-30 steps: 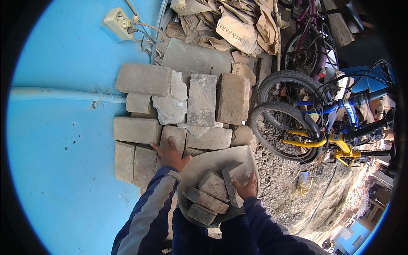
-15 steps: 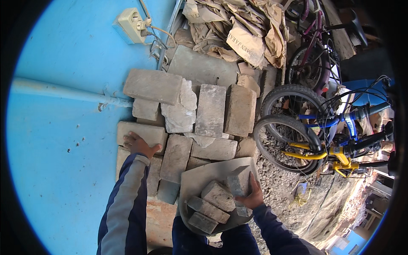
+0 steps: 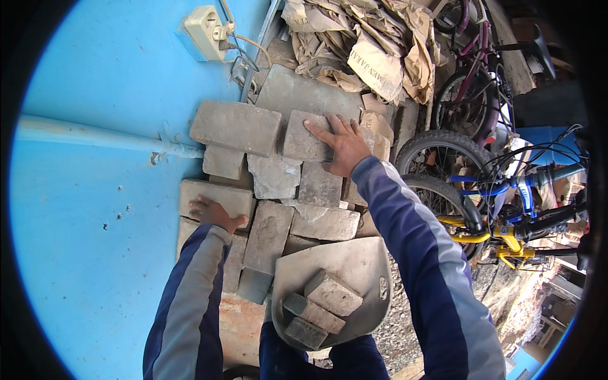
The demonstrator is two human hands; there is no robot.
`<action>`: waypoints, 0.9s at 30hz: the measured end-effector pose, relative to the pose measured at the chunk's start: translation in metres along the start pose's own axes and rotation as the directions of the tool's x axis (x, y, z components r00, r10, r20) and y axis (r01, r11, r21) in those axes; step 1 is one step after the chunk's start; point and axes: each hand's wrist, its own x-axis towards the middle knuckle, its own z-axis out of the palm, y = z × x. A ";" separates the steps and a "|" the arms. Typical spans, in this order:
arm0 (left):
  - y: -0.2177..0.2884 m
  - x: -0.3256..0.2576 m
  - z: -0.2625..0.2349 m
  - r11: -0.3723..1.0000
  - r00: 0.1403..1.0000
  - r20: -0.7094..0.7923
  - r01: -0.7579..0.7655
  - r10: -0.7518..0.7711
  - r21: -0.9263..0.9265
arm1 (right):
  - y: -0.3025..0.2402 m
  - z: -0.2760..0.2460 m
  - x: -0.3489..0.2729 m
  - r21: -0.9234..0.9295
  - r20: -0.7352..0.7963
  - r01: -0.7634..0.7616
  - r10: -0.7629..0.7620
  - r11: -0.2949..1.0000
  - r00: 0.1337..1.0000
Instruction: The person repeatedly picks up bricks from a pile, places them into a plastic scoop, carries the scoop across a construction yard, and unloads the bricks onto another pile. This cycle is performed multiple times throughout the clip.
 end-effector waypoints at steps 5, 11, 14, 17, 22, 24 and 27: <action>0.002 0.001 -0.002 0.998 1.000 0.007 0.008 -0.009 0.064 | 0.008 0.019 0.008 -0.019 0.003 -0.033 0.033 0.999 0.999; 0.001 0.003 -0.002 0.999 1.000 0.012 -0.013 0.012 0.053 | 0.002 0.045 -0.118 0.379 -0.406 -0.025 0.191 0.925 0.894; -0.002 0.005 0.002 1.000 1.000 -0.009 -0.027 0.027 -0.001 | -0.049 0.081 -0.234 0.502 0.070 -0.273 0.276 0.821 0.959; -0.004 0.008 0.005 0.998 0.996 -0.057 -0.068 0.068 0.004 | -0.090 0.123 -0.329 0.374 0.417 -0.484 0.323 0.791 0.850; -0.005 0.009 0.005 0.997 0.997 -0.014 -0.081 0.082 0.003 | -0.094 0.171 -0.370 0.357 0.535 -0.617 0.388 0.702 0.751; -0.005 0.008 0.003 0.997 0.997 -0.033 -0.073 0.072 -0.025 | -0.090 0.177 -0.361 0.428 0.483 -0.619 0.412 0.659 0.773; -0.005 0.008 0.004 0.997 0.996 -0.044 -0.074 0.075 0.004 | -0.102 0.170 -0.358 0.556 0.293 -0.540 0.458 0.632 0.839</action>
